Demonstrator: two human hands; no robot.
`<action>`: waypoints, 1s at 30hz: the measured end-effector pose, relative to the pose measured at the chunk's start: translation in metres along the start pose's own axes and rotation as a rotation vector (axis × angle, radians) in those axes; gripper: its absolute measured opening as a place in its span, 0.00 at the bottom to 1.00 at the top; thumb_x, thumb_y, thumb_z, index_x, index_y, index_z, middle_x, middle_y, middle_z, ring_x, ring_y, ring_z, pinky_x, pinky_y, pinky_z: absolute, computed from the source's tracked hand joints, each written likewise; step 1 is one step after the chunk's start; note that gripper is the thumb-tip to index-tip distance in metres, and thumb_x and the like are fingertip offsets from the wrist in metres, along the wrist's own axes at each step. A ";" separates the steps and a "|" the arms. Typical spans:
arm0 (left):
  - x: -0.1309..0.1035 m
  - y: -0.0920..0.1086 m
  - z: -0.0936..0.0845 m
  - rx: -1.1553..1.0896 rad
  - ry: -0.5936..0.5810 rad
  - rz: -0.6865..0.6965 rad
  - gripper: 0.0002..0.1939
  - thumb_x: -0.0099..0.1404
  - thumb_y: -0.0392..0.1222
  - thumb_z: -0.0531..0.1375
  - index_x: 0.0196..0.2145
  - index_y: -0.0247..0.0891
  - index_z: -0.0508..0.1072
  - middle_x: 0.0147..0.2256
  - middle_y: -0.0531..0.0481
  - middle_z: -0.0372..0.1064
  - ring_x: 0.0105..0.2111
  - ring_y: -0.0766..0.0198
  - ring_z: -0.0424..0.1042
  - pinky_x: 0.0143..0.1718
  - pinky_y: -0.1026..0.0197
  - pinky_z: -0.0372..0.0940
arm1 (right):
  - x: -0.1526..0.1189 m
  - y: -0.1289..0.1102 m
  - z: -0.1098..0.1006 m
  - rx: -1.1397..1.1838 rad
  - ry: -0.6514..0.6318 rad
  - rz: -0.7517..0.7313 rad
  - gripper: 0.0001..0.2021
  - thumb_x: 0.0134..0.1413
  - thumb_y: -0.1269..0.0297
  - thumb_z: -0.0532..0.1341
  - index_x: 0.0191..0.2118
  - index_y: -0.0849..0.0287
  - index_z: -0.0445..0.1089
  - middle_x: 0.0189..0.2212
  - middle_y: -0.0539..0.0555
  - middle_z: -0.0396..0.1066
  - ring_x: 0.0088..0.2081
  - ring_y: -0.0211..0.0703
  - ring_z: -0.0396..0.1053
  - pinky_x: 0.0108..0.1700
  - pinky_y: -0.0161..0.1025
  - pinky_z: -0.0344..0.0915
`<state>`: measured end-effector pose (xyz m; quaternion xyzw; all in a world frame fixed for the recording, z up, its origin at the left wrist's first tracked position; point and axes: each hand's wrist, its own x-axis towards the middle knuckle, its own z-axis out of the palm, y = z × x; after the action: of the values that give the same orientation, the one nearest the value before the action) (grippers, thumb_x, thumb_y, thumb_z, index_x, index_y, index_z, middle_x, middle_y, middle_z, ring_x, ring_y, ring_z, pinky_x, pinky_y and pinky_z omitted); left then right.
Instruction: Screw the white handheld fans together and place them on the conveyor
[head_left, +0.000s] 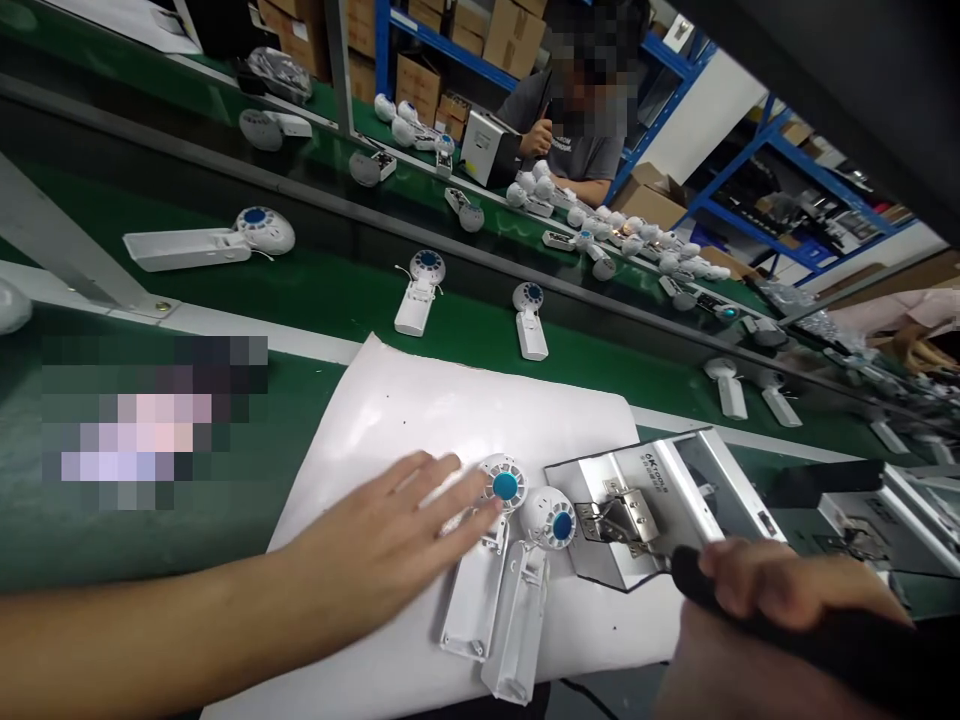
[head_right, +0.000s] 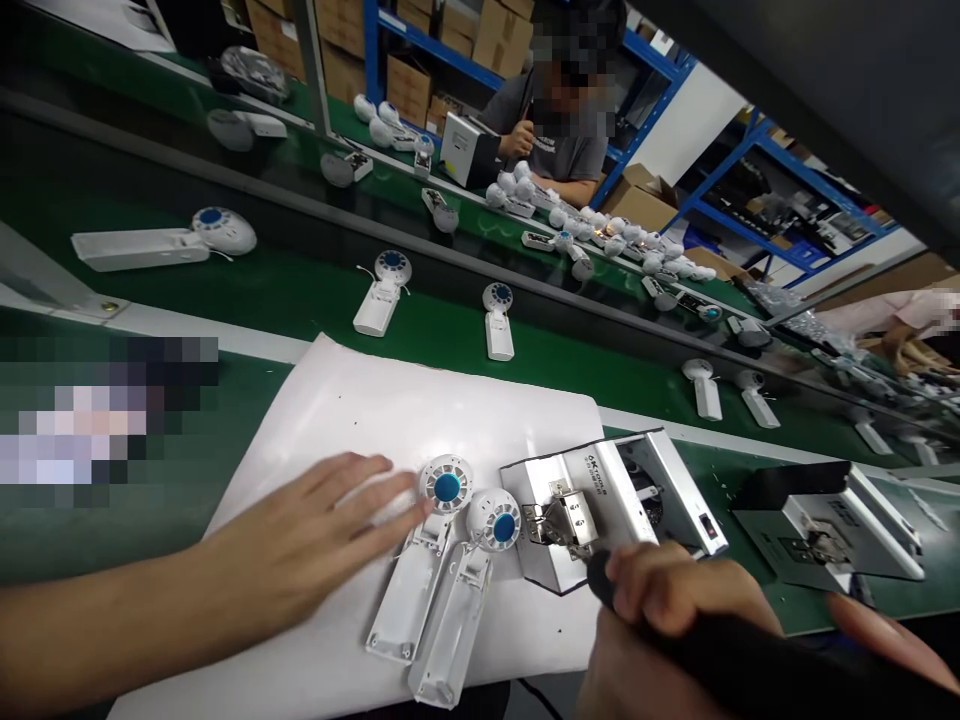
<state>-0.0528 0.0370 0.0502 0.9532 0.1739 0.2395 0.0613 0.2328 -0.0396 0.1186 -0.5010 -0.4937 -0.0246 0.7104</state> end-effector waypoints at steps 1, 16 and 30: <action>-0.001 0.007 0.004 -0.056 0.008 0.055 0.19 0.73 0.32 0.56 0.59 0.32 0.74 0.57 0.36 0.74 0.56 0.44 0.72 0.62 0.41 0.64 | 0.003 0.007 0.010 -0.008 -0.004 -0.011 0.27 0.66 0.30 0.53 0.40 0.51 0.67 0.20 0.43 0.59 0.18 0.41 0.57 0.21 0.42 0.63; -0.004 0.029 0.052 -0.303 -0.067 0.343 0.07 0.72 0.39 0.59 0.38 0.33 0.76 0.37 0.43 0.70 0.38 0.54 0.69 0.56 0.51 0.66 | -0.054 -0.011 0.095 0.410 -0.196 0.256 0.26 0.68 0.34 0.55 0.58 0.47 0.61 0.20 0.39 0.63 0.15 0.37 0.51 0.18 0.39 0.61; -0.005 0.032 0.048 -0.292 -0.094 0.301 0.07 0.72 0.40 0.61 0.38 0.35 0.76 0.36 0.46 0.73 0.39 0.56 0.70 0.53 0.50 0.66 | -0.079 0.008 0.120 0.459 -0.366 0.398 0.29 0.62 0.28 0.59 0.50 0.47 0.58 0.20 0.37 0.63 0.15 0.36 0.55 0.21 0.36 0.61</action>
<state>-0.0242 0.0040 0.0124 0.9595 -0.0100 0.2240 0.1705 0.1152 0.0167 0.0564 -0.4107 -0.4982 0.3163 0.6951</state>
